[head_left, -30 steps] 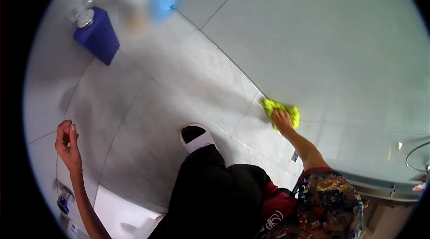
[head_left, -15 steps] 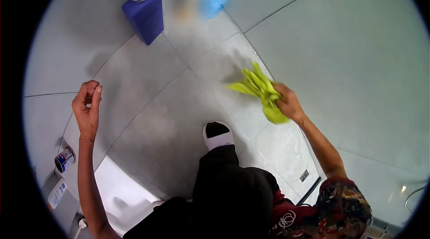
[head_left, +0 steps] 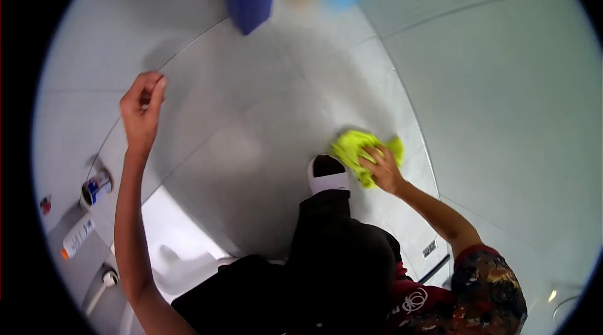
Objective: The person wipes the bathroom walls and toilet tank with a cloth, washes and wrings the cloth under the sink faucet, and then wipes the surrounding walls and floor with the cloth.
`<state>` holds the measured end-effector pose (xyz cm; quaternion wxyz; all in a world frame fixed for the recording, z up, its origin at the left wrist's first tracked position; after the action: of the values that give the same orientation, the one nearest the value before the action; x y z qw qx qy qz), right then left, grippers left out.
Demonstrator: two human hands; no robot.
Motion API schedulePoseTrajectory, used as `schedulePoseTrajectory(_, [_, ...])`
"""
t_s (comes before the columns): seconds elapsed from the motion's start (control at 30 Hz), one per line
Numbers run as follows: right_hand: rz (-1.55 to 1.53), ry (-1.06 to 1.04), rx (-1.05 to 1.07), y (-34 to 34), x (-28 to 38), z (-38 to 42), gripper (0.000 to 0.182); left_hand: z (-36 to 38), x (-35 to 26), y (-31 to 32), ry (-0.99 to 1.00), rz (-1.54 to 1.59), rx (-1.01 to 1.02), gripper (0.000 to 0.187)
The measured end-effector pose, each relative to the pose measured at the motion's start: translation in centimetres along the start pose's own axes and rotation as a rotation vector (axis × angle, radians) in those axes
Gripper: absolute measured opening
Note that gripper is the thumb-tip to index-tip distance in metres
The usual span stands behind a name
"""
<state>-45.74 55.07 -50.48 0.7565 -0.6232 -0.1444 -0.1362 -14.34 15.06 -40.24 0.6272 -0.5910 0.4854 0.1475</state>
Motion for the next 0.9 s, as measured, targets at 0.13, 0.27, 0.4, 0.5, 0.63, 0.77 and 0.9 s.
schedulePoseTrajectory(0.13, [-0.034, 0.025, 0.152, 1.2, -0.9, 8.6, 0.053, 0.1, -0.2, -2.3, -0.062, -0.067, -0.033, 0.018])
schedulePoseTrajectory(0.27, [-0.29, 0.256, 0.146, 0.9, -5.3, 12.5, 0.045, 0.7, 0.4, -7.1, -0.014, -0.189, -0.124, 0.021])
schedulePoseTrajectory(0.4, [-0.763, 0.631, -0.033, -4.5, -5.7, 1.8, 0.043, 2.8, 2.9, -11.7, -0.015, -0.345, -0.077, 0.021])
schedulePoseTrajectory(0.5, [-0.841, 0.348, -0.089, -8.0, 1.7, -12.0, 0.045, 5.8, 4.8, -13.6, -0.133, -0.5, 0.009, 0.022])
schedulePoseTrajectory(0.63, [0.167, -0.223, -0.236, 1.4, 6.9, -25.9, 0.049, 10.9, 6.6, -16.6, -0.297, -0.718, 0.055, 0.021])
schedulePoseTrajectory(0.77, [0.217, -0.331, -0.236, 5.2, 17.3, -27.1, 0.051, 16.4, 7.6, -20.3, -0.398, -0.505, -0.097, 0.023])
schedulePoseTrajectory(0.9, [0.102, -0.571, -0.037, 8.8, 23.5, -22.7, 0.047, 20.2, 9.3, -22.2, -0.519, -0.581, -0.214, 0.033])
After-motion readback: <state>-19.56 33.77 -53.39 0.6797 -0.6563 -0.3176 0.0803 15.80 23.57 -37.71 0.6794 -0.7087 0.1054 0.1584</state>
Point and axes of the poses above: each hand's wrist, its own z-axis away from the middle knuckle, its own y-axis out of the palm, x = y × z, the point moved 6 cm from there along -z, towards the middle knuckle, and after that the axes turned 7 degrees about -z, right-handed, at the moved point
